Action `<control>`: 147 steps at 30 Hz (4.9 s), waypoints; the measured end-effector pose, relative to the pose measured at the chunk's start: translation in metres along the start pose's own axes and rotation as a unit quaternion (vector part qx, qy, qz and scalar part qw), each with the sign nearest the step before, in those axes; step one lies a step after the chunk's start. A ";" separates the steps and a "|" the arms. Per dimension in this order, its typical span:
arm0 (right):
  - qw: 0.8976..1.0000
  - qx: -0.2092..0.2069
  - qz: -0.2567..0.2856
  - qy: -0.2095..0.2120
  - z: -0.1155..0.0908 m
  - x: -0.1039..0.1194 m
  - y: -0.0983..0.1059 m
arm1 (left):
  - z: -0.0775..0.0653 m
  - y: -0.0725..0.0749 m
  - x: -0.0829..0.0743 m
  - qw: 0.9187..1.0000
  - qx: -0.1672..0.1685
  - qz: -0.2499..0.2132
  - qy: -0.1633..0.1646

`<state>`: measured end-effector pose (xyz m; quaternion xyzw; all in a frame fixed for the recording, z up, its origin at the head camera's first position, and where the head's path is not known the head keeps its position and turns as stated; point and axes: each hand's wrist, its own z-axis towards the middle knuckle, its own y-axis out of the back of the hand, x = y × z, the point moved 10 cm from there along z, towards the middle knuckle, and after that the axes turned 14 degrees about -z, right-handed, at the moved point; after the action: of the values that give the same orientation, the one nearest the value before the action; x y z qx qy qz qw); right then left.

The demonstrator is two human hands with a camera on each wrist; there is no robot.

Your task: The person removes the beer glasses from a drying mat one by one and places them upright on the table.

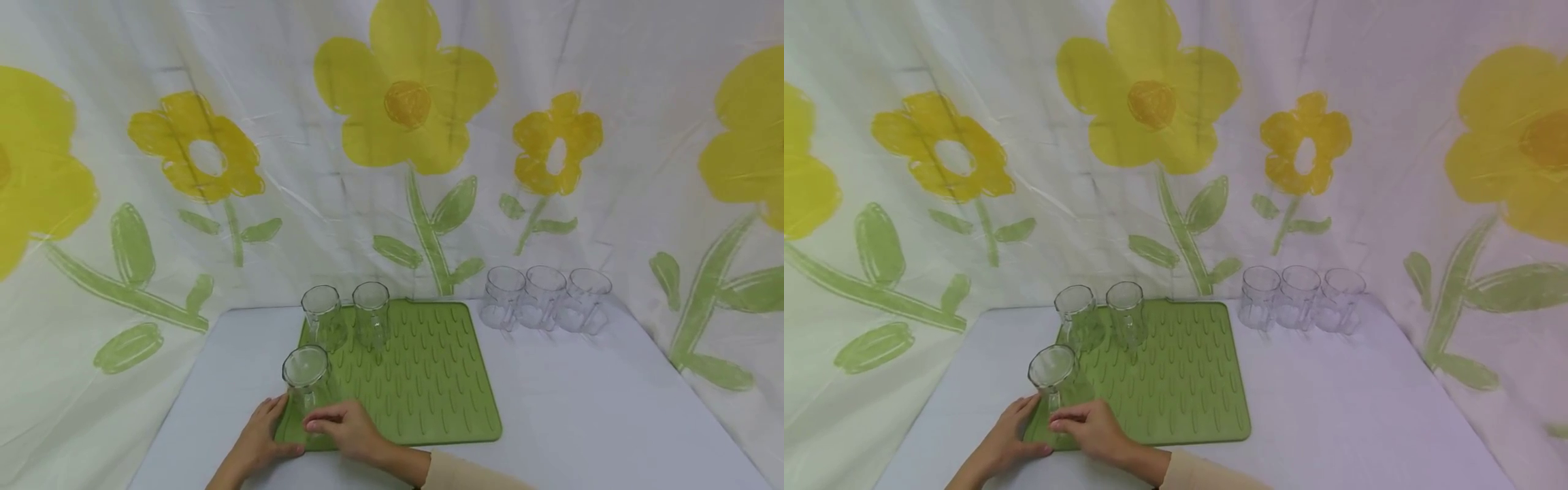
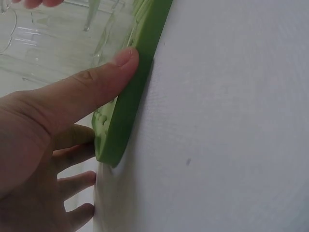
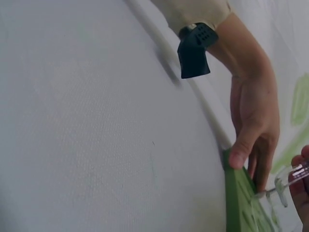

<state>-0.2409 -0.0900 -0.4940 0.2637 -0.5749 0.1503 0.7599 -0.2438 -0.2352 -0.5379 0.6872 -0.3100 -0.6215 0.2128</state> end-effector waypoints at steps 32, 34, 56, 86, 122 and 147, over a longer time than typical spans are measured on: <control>0.982 -0.079 -0.174 -0.002 -0.002 0.007 0.056 | -0.001 0.003 -0.004 1.000 -0.008 -0.002 -0.004; 0.975 -0.087 -0.202 0.005 -0.004 0.009 0.057 | -0.001 0.002 -0.004 1.000 -0.009 -0.003 -0.006; 0.931 -0.167 -0.319 0.061 -0.013 0.027 0.067 | -0.002 -0.001 0.002 1.000 0.002 -0.012 0.027; 0.934 -0.183 -0.296 0.086 -0.026 0.048 0.113 | -0.002 0.001 0.000 0.999 0.003 -0.017 0.031; 0.898 -0.257 -0.350 0.077 -0.064 0.092 0.219 | 0.000 -0.002 0.003 0.998 0.005 -0.015 0.053; 0.892 -0.262 -0.361 0.074 -0.075 0.091 0.238 | -0.001 -0.003 0.005 0.998 0.004 -0.016 0.056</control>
<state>-0.2809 0.1403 -0.3683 0.2323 -0.4007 -0.2715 0.8437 -0.2426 -0.2368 -0.5435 0.7268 -0.2896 -0.5838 0.2171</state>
